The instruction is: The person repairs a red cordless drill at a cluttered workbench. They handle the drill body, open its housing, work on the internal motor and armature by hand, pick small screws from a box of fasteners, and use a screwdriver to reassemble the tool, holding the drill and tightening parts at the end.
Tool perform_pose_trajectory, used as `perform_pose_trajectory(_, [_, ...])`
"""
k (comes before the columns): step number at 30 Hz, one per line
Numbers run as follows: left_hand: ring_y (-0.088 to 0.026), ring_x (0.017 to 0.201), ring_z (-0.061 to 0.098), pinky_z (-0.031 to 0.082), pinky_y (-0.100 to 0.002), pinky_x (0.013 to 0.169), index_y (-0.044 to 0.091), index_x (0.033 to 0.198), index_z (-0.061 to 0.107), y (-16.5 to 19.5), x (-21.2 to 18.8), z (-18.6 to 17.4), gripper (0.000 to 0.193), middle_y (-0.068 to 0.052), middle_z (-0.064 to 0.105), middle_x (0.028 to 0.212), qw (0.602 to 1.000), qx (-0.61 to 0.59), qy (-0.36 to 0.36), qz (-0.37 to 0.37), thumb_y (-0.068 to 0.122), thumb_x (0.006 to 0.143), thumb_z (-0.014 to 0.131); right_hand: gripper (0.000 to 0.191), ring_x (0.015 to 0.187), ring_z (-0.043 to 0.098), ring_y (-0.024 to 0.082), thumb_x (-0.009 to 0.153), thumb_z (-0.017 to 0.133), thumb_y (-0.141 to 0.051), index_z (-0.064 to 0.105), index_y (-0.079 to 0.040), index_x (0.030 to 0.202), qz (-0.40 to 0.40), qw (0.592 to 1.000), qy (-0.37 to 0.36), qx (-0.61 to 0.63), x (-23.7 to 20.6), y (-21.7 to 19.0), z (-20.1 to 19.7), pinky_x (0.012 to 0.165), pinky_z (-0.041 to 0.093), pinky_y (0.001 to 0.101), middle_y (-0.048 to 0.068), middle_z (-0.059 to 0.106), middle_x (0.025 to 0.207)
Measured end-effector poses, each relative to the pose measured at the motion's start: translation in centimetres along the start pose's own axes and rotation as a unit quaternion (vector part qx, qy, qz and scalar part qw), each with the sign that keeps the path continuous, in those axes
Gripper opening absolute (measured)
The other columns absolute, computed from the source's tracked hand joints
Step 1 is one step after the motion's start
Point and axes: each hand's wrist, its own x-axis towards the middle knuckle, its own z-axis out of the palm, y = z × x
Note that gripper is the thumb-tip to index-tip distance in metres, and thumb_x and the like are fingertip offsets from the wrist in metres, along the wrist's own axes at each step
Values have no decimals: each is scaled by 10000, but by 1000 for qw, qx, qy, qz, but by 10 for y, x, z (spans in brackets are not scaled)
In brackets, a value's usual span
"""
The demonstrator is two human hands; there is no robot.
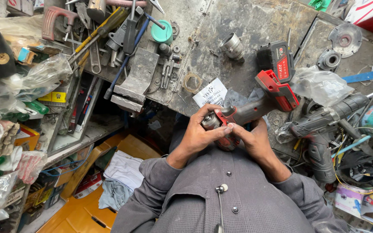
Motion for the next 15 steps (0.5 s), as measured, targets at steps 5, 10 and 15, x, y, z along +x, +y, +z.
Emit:
perform_pose_trajectory(5, [-66,1042,620,544,-250,924,25,1225,623,6,1,0,483,-12,661,1131,999,13,-12,31,91,823,882,489,1108,677,178,852,765,-265,669,-3,1253,-5,1000,-20,7,0,5,-5,1003,505,345,107,735,1179])
perform_pose_trajectory(10, [-98,985,665,567,-272,895,19,1194,632,3,3,-3,471,-40,705,1071,998,-61,-20,-29,67,799,885,693,1090,623,170,906,761,-364,526,16,1436,26,983,-74,166,1,18,-12,940,477,336,85,669,1227])
perform_pose_trajectory(15, [-125,976,684,564,-291,896,24,1170,609,-8,4,-5,410,-70,712,1074,989,-126,-60,-56,50,846,858,890,1229,608,201,843,795,-493,417,-13,1491,-14,920,-173,352,17,21,-14,1046,487,371,65,562,1372])
